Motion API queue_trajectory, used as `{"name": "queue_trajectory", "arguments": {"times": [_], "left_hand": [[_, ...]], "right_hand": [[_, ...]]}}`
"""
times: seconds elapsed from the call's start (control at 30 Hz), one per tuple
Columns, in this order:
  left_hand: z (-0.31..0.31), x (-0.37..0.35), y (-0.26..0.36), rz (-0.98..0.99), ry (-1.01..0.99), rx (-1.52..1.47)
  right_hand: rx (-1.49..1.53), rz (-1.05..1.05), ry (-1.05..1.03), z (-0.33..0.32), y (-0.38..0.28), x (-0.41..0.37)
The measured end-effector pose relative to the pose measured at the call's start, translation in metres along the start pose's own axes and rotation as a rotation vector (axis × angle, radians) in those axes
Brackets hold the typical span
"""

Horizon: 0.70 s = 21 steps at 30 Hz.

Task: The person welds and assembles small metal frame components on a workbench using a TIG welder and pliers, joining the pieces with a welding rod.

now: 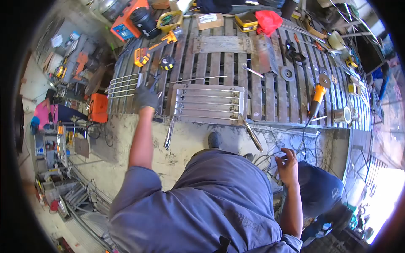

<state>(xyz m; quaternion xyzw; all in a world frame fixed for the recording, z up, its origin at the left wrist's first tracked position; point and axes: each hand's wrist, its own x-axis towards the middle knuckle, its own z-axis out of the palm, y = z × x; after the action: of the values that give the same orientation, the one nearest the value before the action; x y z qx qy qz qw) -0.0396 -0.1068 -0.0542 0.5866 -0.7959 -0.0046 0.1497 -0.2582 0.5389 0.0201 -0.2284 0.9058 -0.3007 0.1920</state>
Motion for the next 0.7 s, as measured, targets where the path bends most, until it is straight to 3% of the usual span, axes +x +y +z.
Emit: {"name": "queue_trajectory", "arguments": {"times": [0.07, 0.17, 0.2, 0.3, 0.4, 0.53, 0.63, 0.7], "left_hand": [[0.048, 0.051, -0.068, 0.107, -0.298, 0.059], [0.058, 0.068, -0.09, 0.099, -0.538, 0.039], [0.045, 0.064, -0.086, 0.128, -0.559, 0.063], [0.075, 0.064, -0.116, 0.15, -0.377, -0.002], [0.067, 0.062, -0.139, 0.07, -0.274, -0.103], [-0.034, 0.016, -0.123, 0.061, -0.045, -0.082], [-0.136, -0.053, -0.089, 0.072, 0.05, -0.122], [-0.206, -0.121, -0.042, 0.094, 0.121, -0.299]], "right_hand": [[-0.031, -0.035, -0.003, 0.01, -0.005, -0.001], [0.008, 0.033, -0.056, 0.029, -0.023, 0.005], [0.005, 0.012, -0.061, 0.035, -0.025, 0.008], [-0.035, -0.017, -0.088, 0.041, -0.047, 0.017], [-0.064, -0.088, -0.081, 0.033, -0.076, 0.023], [-0.09, -0.159, -0.042, 0.026, -0.089, 0.021], [0.052, -0.216, -0.065, 0.017, -0.111, 0.007], [0.159, -0.311, -0.088, 0.013, -0.129, -0.008]]}}
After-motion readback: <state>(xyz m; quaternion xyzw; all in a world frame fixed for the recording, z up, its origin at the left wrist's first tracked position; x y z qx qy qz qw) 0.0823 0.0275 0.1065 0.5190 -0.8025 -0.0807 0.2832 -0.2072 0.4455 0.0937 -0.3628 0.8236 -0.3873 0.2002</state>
